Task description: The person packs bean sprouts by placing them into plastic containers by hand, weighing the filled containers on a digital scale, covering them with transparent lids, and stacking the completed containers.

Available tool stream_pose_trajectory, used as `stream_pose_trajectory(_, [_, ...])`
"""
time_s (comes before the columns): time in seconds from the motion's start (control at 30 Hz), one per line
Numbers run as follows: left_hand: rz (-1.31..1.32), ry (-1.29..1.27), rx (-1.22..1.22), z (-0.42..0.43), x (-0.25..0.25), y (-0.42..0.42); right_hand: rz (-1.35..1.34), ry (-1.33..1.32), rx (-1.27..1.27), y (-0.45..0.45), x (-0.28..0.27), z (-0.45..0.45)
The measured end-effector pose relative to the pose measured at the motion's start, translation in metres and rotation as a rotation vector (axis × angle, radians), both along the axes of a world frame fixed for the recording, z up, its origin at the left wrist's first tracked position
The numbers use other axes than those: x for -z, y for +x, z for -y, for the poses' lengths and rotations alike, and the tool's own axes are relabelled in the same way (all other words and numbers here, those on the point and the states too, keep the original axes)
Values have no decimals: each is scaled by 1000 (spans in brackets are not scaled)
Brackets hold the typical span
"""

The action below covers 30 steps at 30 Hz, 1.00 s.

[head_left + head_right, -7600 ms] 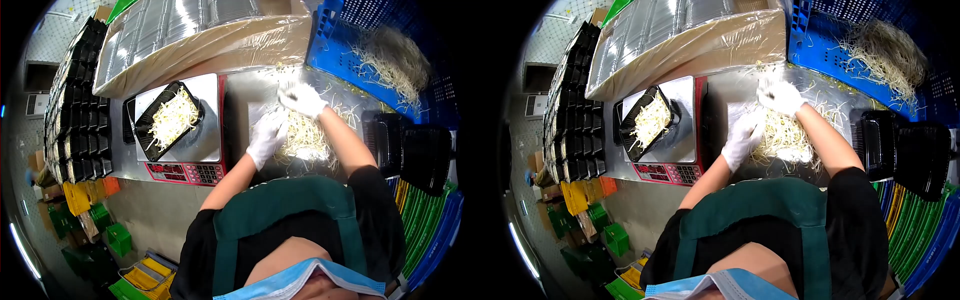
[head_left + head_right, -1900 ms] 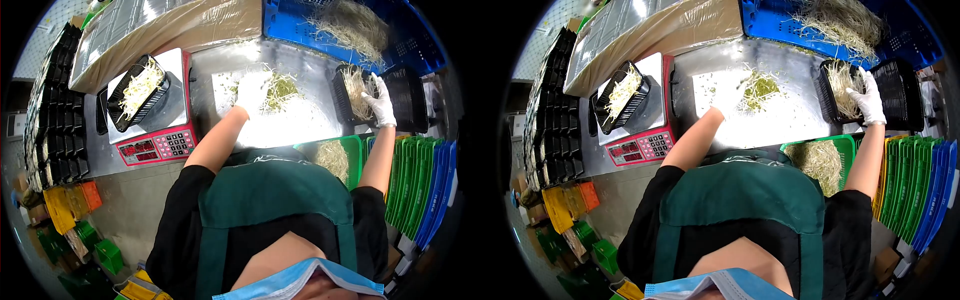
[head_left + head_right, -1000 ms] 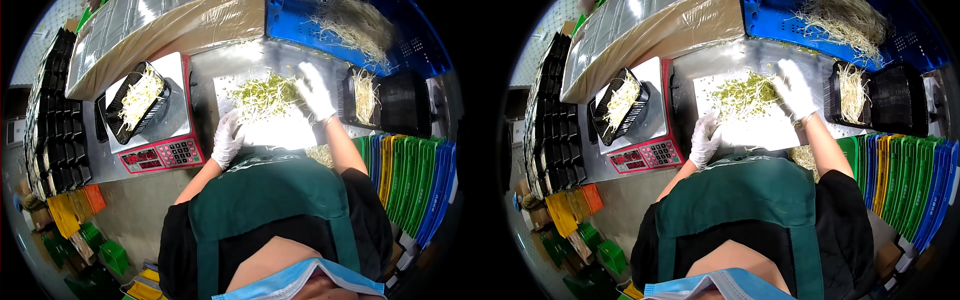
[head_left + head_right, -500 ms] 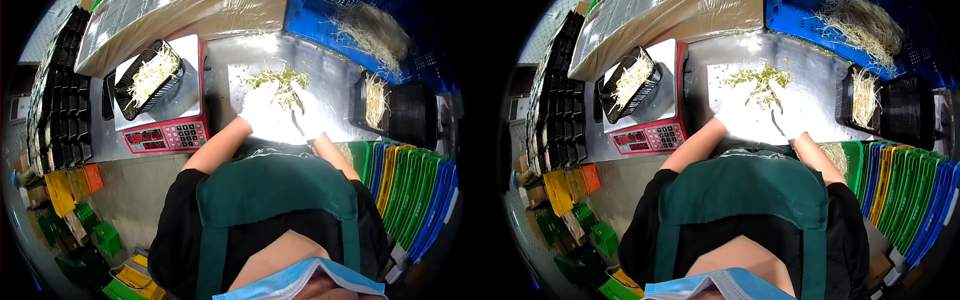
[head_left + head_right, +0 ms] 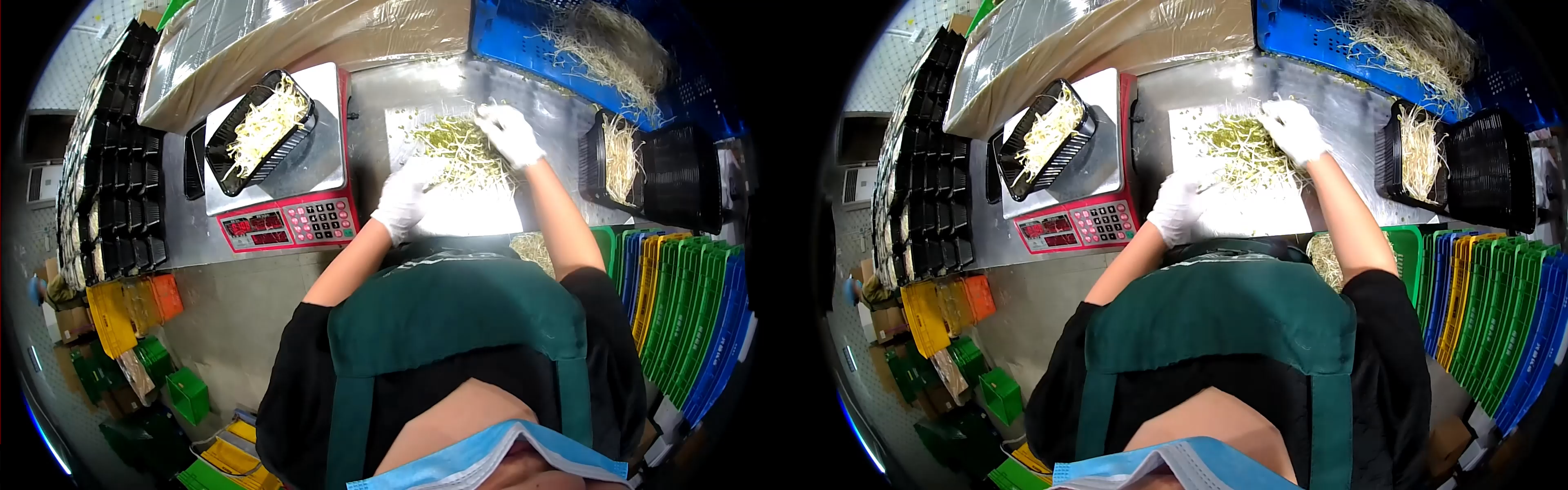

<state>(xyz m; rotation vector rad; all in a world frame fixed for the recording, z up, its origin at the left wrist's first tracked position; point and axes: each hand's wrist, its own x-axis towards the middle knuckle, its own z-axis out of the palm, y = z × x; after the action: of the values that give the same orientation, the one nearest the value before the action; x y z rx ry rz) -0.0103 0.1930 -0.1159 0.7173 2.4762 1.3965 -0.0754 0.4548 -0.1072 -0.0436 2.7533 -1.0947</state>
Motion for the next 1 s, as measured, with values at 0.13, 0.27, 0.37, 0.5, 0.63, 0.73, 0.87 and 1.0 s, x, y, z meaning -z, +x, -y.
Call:
stream_pose_trajectory(0.13, [-146, -20, -173, -1, -7, -10, -73, -176, -17, 89, -2, -22])
stream_pose_trajectory(0.27, [-540, -44, -193, -59, 16, -44, -332, -84, 41, 103, 4, 0])
stream_pose_trajectory(0.37, [-114, -129, 41, -67, -1, -41, -164, -241, 74, 93, 1, 0])
stream_pose_trajectory(0.5, [-288, 45, 238, -14, -2, -14, -181, -307, -32, 111, -17, -12])
stream_pose_trajectory(0.63, [-184, -314, 62, 8, -20, -1, -220, -356, 25, 141, 1, -15])
stream_pose_trajectory(0.73, [-79, -249, 81, -10, -2, -7, -263, -147, 65, 141, 26, 1])
stream_pose_trajectory(0.87, [-50, -280, 213, -31, -7, -11, -102, -253, 79, 123, 13, 13])
stream_pose_trajectory(1.0, [-84, -335, 153, 4, -26, 2, -37, -301, -49, 124, -15, -14])
